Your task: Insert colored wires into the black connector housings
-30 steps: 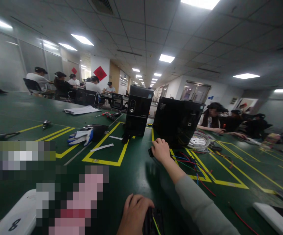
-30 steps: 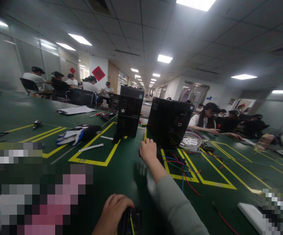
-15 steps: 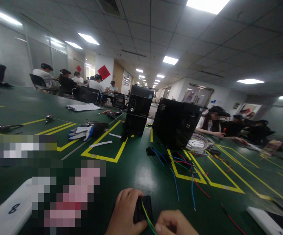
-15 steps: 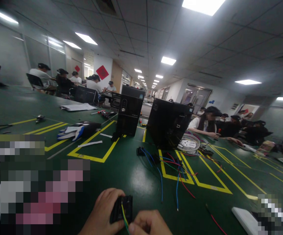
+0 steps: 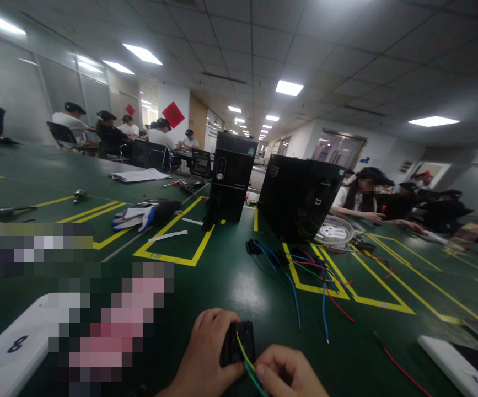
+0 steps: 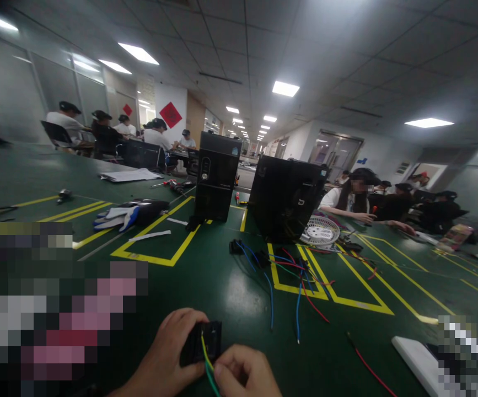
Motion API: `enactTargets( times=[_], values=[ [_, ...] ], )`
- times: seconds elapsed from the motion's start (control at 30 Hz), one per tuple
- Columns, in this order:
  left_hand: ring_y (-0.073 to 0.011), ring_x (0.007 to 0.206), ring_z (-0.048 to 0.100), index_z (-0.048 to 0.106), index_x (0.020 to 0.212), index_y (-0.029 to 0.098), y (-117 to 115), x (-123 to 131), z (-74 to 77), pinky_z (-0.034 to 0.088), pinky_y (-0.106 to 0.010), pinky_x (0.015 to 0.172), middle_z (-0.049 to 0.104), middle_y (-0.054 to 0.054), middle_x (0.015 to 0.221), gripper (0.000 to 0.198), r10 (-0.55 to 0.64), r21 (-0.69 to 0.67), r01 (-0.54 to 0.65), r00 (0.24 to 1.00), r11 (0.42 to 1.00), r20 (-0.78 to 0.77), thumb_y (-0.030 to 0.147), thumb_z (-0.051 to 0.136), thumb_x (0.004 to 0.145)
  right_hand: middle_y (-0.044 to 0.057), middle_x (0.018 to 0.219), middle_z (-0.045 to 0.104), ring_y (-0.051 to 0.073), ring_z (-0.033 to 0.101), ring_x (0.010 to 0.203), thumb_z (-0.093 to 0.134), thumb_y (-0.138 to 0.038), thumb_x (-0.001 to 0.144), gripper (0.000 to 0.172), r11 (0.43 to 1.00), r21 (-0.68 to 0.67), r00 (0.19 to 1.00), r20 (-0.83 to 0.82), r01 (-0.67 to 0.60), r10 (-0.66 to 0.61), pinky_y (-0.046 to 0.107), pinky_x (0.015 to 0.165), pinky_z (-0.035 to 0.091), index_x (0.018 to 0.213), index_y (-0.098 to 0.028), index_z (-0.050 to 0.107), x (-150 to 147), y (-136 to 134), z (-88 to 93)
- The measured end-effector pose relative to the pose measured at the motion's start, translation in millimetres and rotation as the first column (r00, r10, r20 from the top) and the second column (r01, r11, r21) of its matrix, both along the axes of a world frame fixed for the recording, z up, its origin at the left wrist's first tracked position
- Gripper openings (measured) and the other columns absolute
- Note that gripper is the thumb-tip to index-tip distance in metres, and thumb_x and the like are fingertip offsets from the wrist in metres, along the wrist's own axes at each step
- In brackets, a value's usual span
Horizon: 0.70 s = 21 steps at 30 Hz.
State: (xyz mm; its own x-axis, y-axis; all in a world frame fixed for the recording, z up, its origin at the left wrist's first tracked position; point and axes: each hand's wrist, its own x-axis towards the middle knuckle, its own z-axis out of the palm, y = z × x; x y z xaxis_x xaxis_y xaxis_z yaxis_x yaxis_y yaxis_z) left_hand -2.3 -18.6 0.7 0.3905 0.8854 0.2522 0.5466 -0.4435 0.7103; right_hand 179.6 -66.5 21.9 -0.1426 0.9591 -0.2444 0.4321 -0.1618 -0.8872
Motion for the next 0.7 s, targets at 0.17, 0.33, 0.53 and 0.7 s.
enactTargets(
  times=[0.17,0.33,0.53,0.7],
  values=[
    [-0.026,0.098,0.048,0.056,0.098,0.023,-2,0,-0.9,0.036,-0.037,0.086,0.056,-0.004,0.101,0.039,-0.001,0.01,0.001,1.0,1.0,0.011,0.025,0.071,0.061,-0.004,0.055,0.04,0.011,0.035,0.054,0.056,-0.057,0.072,0.041,0.996,0.091,0.999,0.042,0.011,-0.015,0.023,0.051,0.029,0.064,-0.017,0.055,-2,-2,10.7],
    [-0.0253,0.097,0.048,0.056,0.096,0.023,-2,1,0.5,0.036,-0.036,0.086,0.056,-0.003,0.099,0.04,0.012,0.015,-0.012,1.0,1.0,0.012,0.021,0.071,0.059,-0.003,0.056,0.042,0.01,0.036,0.052,0.056,-0.052,0.074,0.038,0.99,0.138,0.999,0.049,0.012,-0.019,0.022,0.05,0.029,0.077,-0.015,0.064,0,-1,2.4],
    [-0.0251,0.092,0.049,0.057,0.092,0.023,0,2,0.8,0.035,-0.037,0.084,0.057,-0.002,0.095,0.038,-0.001,0.026,0.001,1.0,1.0,0.007,0.025,0.074,0.058,0.002,0.07,0.054,0.009,0.044,0.051,0.064,-0.028,0.068,0.022,0.944,0.317,0.98,0.199,-0.09,0.027,0.02,0.047,0.032,0.084,-0.015,0.07,-2,0,-6.9],
    [-0.0247,0.092,0.049,0.055,0.092,0.022,0,1,1.2,0.035,-0.036,0.083,0.057,-0.002,0.095,0.038,-0.023,0.031,0.023,1.0,0.999,0.002,0.025,0.073,0.059,0.0,0.057,0.049,0.011,0.048,0.052,0.055,-0.028,0.081,0.021,0.89,0.446,0.962,0.269,-0.092,-0.035,0.02,0.049,0.035,0.074,-0.015,0.07,-2,-3,-9.2]
  ],
)
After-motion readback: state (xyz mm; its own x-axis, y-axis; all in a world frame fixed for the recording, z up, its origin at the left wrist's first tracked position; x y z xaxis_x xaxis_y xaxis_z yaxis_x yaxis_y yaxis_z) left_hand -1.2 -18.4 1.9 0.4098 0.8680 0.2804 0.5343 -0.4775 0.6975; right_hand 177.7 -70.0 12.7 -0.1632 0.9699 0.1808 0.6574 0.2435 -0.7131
